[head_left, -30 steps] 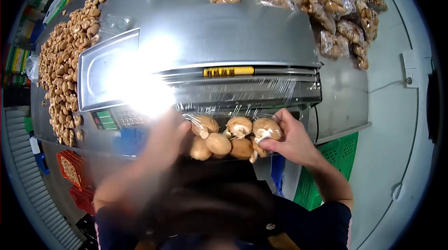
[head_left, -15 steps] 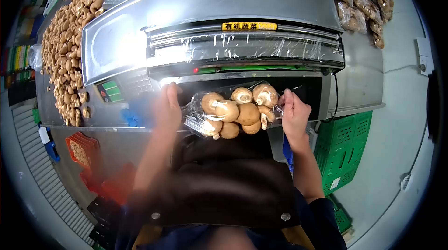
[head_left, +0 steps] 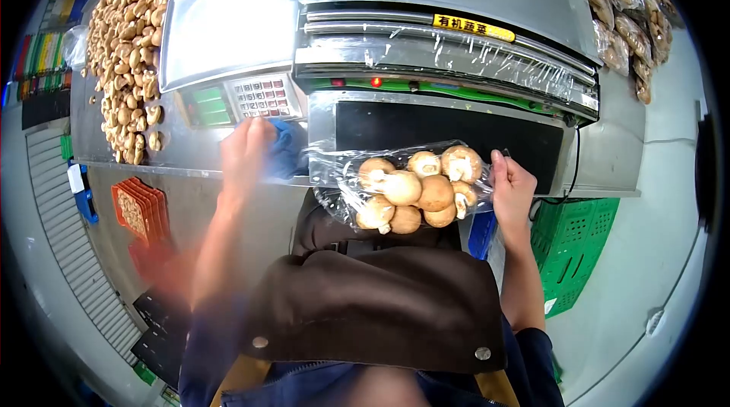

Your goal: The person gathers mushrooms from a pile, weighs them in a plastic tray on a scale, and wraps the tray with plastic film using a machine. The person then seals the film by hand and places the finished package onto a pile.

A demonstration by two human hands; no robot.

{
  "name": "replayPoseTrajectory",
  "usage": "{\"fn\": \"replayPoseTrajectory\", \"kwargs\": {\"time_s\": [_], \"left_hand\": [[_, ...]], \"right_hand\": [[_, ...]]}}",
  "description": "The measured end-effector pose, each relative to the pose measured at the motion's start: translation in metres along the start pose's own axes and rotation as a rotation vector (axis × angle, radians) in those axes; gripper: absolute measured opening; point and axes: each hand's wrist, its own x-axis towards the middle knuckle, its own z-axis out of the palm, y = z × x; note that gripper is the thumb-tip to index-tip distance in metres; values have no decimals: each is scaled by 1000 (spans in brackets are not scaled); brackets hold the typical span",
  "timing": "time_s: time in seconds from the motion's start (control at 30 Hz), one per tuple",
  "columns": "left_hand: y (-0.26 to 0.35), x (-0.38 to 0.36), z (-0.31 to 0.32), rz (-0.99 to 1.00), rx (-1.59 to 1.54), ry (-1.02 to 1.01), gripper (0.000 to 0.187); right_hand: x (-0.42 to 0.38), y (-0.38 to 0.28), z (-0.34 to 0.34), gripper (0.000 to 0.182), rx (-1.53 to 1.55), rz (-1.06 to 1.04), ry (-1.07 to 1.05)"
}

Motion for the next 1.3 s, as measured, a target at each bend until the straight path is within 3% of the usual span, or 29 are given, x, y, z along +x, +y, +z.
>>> {"fn": "replayPoseTrajectory", "kwargs": {"time_s": [0.07, 0.1, 0.13, 0.17, 0.23, 0.27, 0.33, 0.4, 0.47, 0.67, 0.7, 0.73, 0.87, 0.9, 1.0, 1.07, 1.1, 1.13, 1.2, 1.23, 1.3], "left_hand": [[-3, -13, -9, 9, -47, 99, 42], [-16, -21, -12, -92, -48, 55, 46], [-15, -27, -11, 14, 195, -82, 52], [-6, -44, -4, -311, 45, -179, 56], [-3, -60, 16, -367, -199, -467, 44], [10, -69, 29, -380, -206, -450, 27], [10, -78, 42, -58, -456, -287, 12], [18, -83, 32, -142, -663, -212, 10], [16, -79, 29, -113, -964, -251, 12], [28, -65, 30, -337, -928, 183, 19], [7, -64, 19, -188, -719, 153, 19], [0, -66, 11, -165, -650, 172, 19], [-27, -82, -5, -451, -625, 196, 20], [-52, -89, -8, -387, -519, 89, 19], [-98, -100, 6, -484, -389, -84, 14], [-94, -98, 34, -669, -311, -141, 12], [-93, -89, 46, -549, -2, -247, 12], [-92, -84, 56, -426, 303, -352, 15], [-76, -84, 74, -860, -741, -427, 25], [-61, -87, 77, -402, -412, -539, 32], [-31, -104, 73, -445, -859, -555, 27]], "right_hand": [[0, 5, -2, 40, 27, 7, -7], [-1, -1, -2, 41, 36, 33, -18], [-1, 1, -1, 42, 15, 29, -15], [0, 6, 0, 42, -4, 23, -14], [2, 5, 4, 42, -9, 6, -10], [1, 1, 3, 43, 2, -3, -9], [-1, -6, -2, 44, 81, 89, 1], [-8, -10, -4, 45, 250, 293, 19], [-14, -12, 2, 46, 318, 305, 56], [-29, -37, 6, 43, 453, 312, 165], [-32, -36, 2, 41, 502, 321, 176], [-36, -36, -2, 42, 495, 347, 154], [-56, -17, -7, 40, 483, 461, 77], [-61, -4, -5, 40, 473, 509, 60], [-70, 30, 18, 37, 409, 752, -6], [-73, 53, 41, 33, 239, 515, -81], [-73, 63, 63, 31, 282, 505, -74], [-77, 53, 75, 30, 463, 665, -100], [-78, 24, 88, 30, 831, 965, -180], [-75, 4, 88, 29, 1006, 1113, -253], [-73, -12, 86, 30, 1115, 1004, -491]]}}
